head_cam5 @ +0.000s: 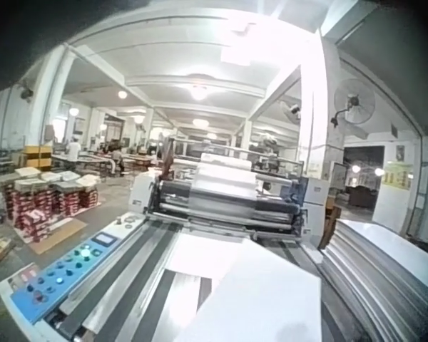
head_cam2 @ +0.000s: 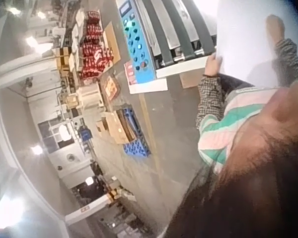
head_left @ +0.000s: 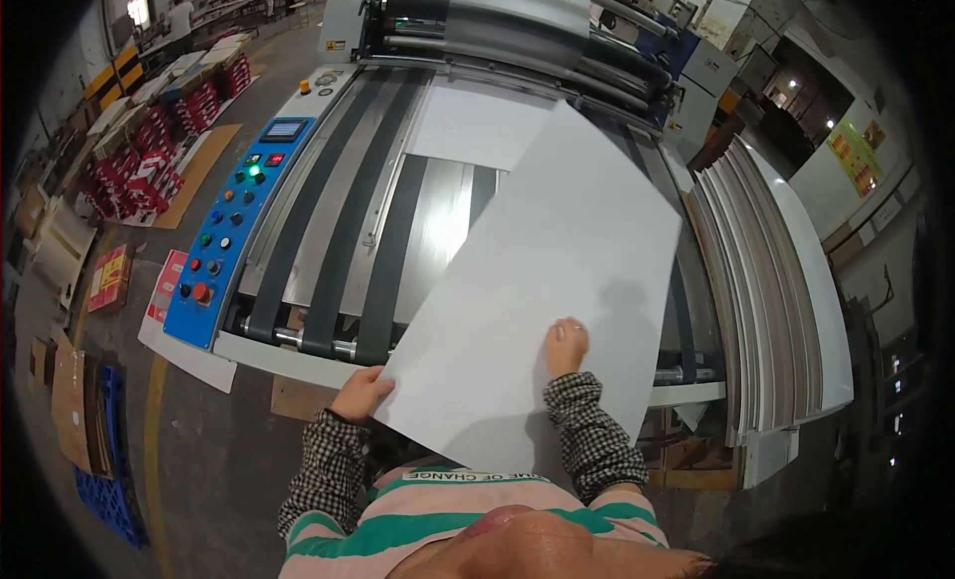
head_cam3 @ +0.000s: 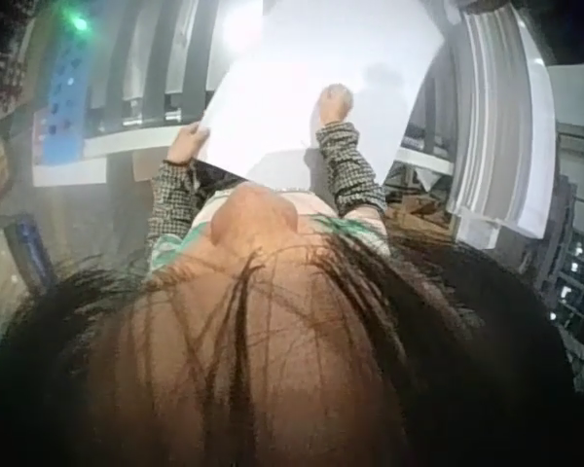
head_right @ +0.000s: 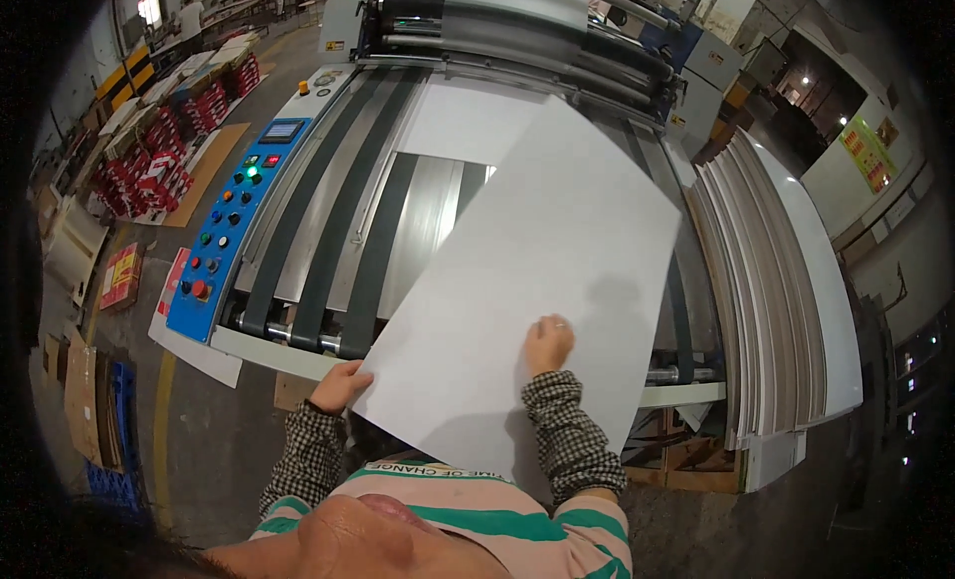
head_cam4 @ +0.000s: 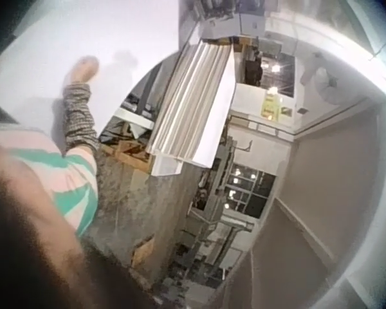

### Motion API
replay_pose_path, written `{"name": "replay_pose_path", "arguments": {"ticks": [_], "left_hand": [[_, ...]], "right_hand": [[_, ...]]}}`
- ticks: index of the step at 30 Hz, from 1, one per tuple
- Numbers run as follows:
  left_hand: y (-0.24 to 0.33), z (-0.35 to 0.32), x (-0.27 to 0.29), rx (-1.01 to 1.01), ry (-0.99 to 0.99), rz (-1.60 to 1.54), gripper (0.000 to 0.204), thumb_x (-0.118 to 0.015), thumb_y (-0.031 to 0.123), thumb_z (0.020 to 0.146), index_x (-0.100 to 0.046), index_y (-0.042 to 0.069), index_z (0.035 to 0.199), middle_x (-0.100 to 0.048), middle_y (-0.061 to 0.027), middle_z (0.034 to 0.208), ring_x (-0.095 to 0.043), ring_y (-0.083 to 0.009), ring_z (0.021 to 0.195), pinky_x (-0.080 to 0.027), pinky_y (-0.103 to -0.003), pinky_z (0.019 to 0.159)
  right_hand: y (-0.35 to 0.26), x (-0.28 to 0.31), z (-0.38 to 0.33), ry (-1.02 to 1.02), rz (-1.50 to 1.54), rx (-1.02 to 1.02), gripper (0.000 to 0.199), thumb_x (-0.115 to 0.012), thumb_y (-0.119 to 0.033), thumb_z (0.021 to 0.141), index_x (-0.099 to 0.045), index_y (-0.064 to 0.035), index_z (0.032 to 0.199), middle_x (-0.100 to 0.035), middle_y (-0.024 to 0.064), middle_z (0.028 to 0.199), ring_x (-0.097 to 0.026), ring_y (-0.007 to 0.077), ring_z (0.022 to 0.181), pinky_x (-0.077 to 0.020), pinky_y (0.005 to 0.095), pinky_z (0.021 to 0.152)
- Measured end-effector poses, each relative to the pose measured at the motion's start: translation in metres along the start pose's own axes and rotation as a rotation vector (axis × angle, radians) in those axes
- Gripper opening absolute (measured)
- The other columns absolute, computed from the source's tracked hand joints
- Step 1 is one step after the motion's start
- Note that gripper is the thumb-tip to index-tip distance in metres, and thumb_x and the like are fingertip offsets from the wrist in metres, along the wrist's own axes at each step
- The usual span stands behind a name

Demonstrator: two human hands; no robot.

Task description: Operating a large paper processing machine to process and stack sheets of paper.

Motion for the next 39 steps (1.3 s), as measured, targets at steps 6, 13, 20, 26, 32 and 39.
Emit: {"name": "replay_pose_path", "arguments": {"ticks": [6, 13, 20, 26, 32, 39], "left_hand": [[-0.02, -0.039, 0.033, 0.157, 0.047, -0.033, 0.026, -0.054, 0.014, 0.078, -0.057, -0.004, 0.095, -0.059, -0.0051, 0.083, -0.053, -0.0114, 0.073, -0.042, -0.025, 0.067], [-0.035, -0.056, 0.039, 0.319, -0.014, -0.047, 0.025, -0.06, 0.016, 0.075, -0.059, -0.004, 0.09, -0.06, -0.005, 0.08, -0.053, -0.0106, 0.069, -0.043, -0.024, 0.063], [-0.016, -0.036, 0.048, 0.329, 0.049, -0.056, 0.024, -0.06, 0.016, 0.075, -0.059, -0.004, 0.089, -0.06, -0.0061, 0.078, -0.054, -0.0116, 0.067, -0.043, -0.024, 0.061], [0.008, -0.012, 0.067, 0.316, 0.081, 0.095, 0.02, -0.057, 0.014, 0.075, -0.059, -0.004, 0.082, -0.058, -0.0065, 0.069, -0.054, -0.012, 0.062, -0.044, -0.024, 0.056], [0.059, 0.024, 0.083, 0.229, 0.381, 0.252, 0.019, -0.054, 0.014, 0.077, -0.056, -0.005, 0.073, -0.054, -0.007, 0.053, -0.052, -0.013, 0.042, -0.044, -0.024, 0.039], [0.158, 0.105, 0.081, -0.023, 0.559, 0.504, 0.023, -0.054, 0.016, 0.077, -0.057, -0.005, 0.069, -0.054, -0.0065, 0.051, -0.052, -0.0109, 0.045, -0.04, -0.023, 0.041]], "right_hand": [[-0.005, 0.002, -0.02, -0.266, -0.218, -0.265, 0.057, -0.046, -0.042, 0.078, -0.035, -0.0118, 0.125, -0.02, 0.0183, 0.133, -0.007, 0.0346, 0.125, -0.0037, 0.0536, 0.097], [-0.023, -0.015, 0.003, -0.392, -0.115, -0.017, 0.057, -0.046, -0.04, 0.078, -0.034, -0.0112, 0.126, -0.016, 0.0196, 0.134, -0.007, 0.0367, 0.125, 0.0001, 0.0525, 0.098], [-0.037, -0.035, 0.04, -0.431, -0.134, 0.056, 0.059, -0.049, -0.04, 0.076, -0.034, -0.0116, 0.126, -0.016, 0.0197, 0.134, -0.006, 0.0361, 0.125, -0.0021, 0.0513, 0.098], [-0.046, -0.054, 0.075, -0.449, -0.161, 0.044, 0.058, -0.048, -0.04, 0.077, -0.034, -0.011, 0.125, -0.017, 0.0201, 0.134, -0.007, 0.0384, 0.124, -0.0016, 0.0518, 0.098], [-0.038, -0.065, 0.125, -0.319, -0.226, 0.059, 0.053, -0.049, -0.038, 0.076, -0.04, -0.0096, 0.121, -0.025, 0.0199, 0.131, -0.015, 0.0384, 0.122, -0.0089, 0.0529, 0.097], [0.037, 0.073, 0.198, 0.06, -0.033, 0.484, 0.01, -0.053, -0.011, 0.076, -0.058, -0.0027, 0.074, -0.058, 0.0123, 0.08, -0.053, 0.0273, 0.078, -0.0417, 0.0365, 0.07]]}}
Point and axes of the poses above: each hand's wrist, its own z-axis towards the middle knuckle, its own x-axis out of the back of the hand, y = z × x, the point moved 4 cm from there along z, towards the middle knuckle
